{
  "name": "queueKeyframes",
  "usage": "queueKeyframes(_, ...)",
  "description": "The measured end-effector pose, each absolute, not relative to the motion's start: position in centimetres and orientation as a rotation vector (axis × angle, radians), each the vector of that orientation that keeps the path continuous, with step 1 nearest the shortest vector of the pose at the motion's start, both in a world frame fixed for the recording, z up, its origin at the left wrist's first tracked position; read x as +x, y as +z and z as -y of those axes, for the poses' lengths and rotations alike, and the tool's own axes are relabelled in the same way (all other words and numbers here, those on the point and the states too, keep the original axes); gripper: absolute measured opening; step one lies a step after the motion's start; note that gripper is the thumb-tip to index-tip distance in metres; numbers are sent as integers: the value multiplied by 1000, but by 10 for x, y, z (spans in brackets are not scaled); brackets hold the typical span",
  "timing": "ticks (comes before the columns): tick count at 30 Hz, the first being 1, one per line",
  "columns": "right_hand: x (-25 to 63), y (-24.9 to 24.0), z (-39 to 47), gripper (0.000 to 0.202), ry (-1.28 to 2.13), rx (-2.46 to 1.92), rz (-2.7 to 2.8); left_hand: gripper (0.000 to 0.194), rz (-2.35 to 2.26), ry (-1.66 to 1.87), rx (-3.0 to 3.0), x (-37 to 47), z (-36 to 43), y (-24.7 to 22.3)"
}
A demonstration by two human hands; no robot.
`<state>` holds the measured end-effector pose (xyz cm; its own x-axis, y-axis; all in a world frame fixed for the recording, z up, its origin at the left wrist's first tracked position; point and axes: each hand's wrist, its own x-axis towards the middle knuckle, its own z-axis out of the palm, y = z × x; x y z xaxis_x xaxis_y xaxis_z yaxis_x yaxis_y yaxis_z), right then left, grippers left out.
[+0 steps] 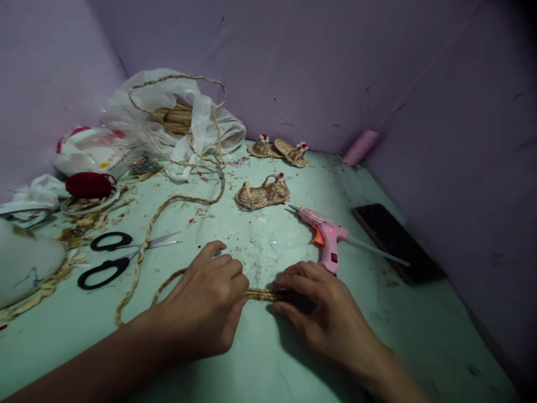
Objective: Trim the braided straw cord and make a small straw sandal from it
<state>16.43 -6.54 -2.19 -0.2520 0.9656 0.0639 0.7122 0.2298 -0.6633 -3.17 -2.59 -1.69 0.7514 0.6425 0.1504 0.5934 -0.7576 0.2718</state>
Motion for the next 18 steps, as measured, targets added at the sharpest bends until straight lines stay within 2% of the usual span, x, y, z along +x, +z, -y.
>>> queueKeyframes(2, 170, -20, 66, 12, 706, -1557, 2069, 9, -1019, 371, 2744, -30, 27, -16)
queueKeyframes(10, 170, -25, 63, 10, 769, -1600, 2060, 13, -890, 565, 2723, -23, 26, -21)
queueKeyframes(18, 170, -23, 63, 11, 783, -1590, 2091, 16, -837, 564, 2759, -28, 24, -20)
